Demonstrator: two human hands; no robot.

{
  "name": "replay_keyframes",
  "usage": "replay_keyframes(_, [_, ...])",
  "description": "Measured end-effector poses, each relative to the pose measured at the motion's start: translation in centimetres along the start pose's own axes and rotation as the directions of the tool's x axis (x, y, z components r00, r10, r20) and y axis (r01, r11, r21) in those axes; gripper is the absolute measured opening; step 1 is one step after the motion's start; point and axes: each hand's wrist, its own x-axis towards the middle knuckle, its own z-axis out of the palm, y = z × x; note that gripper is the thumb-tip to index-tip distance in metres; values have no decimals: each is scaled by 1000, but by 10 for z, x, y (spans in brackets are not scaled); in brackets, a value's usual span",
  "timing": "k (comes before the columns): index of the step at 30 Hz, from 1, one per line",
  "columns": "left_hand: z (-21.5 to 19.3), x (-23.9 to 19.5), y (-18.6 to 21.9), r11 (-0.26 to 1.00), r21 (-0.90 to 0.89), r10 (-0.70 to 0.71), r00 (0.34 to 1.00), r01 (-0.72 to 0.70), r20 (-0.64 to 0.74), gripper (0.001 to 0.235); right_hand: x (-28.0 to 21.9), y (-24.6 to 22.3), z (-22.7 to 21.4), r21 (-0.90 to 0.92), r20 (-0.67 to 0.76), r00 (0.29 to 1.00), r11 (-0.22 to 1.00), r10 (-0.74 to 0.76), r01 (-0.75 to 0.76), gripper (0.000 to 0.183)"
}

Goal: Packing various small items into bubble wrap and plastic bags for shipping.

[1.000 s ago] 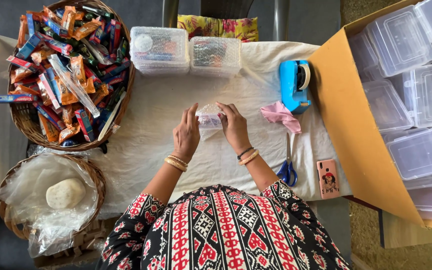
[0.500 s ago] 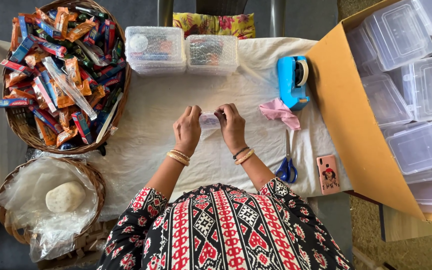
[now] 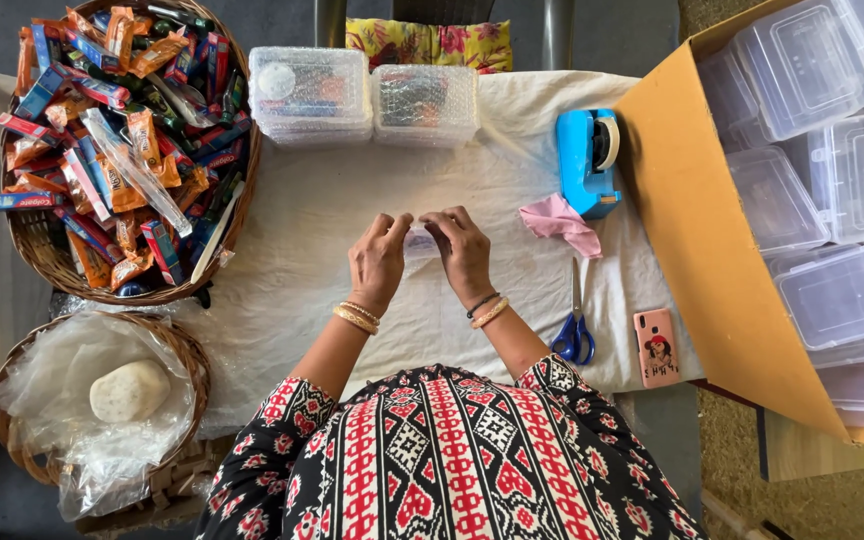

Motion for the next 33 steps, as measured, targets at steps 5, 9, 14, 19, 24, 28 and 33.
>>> replay_keyframes(5, [20,-9,-20,1000,20,-9,999,9,33,15,-5,15,15,-10,-26,999,1000,22,-22,13])
replay_keyframes(9, [20,-7,-21,1000,-7,-13,998,14,65,9,-3,19,15,-22,-14,1000,1000,9,-9,10])
replay_keyframes(14, [-6,-1,-14,998,-70,10,995,-2,103,17,4,12,-5,92,103,994,996,-21,11,18])
replay_keyframes(19, [-13,-8,-24,983,-176,68,987,-42,144,18,-8,29,1,106,148,989,994,-17,1,19])
replay_keyframes(24, [-18,-10,-29,972,-163,193,968,-167,158,24,-8,31,-3,150,151,984,986,-96,74,15])
replay_keyframes(28, [-26,-9,-31,964,-100,263,941,-246,215,32,-11,38,-11,98,192,940,959,-282,267,18])
replay_keyframes(33, [-17,-14,-41,927,-8,362,886,-376,292,29,-20,50,-13,-94,290,860,881,-421,463,41])
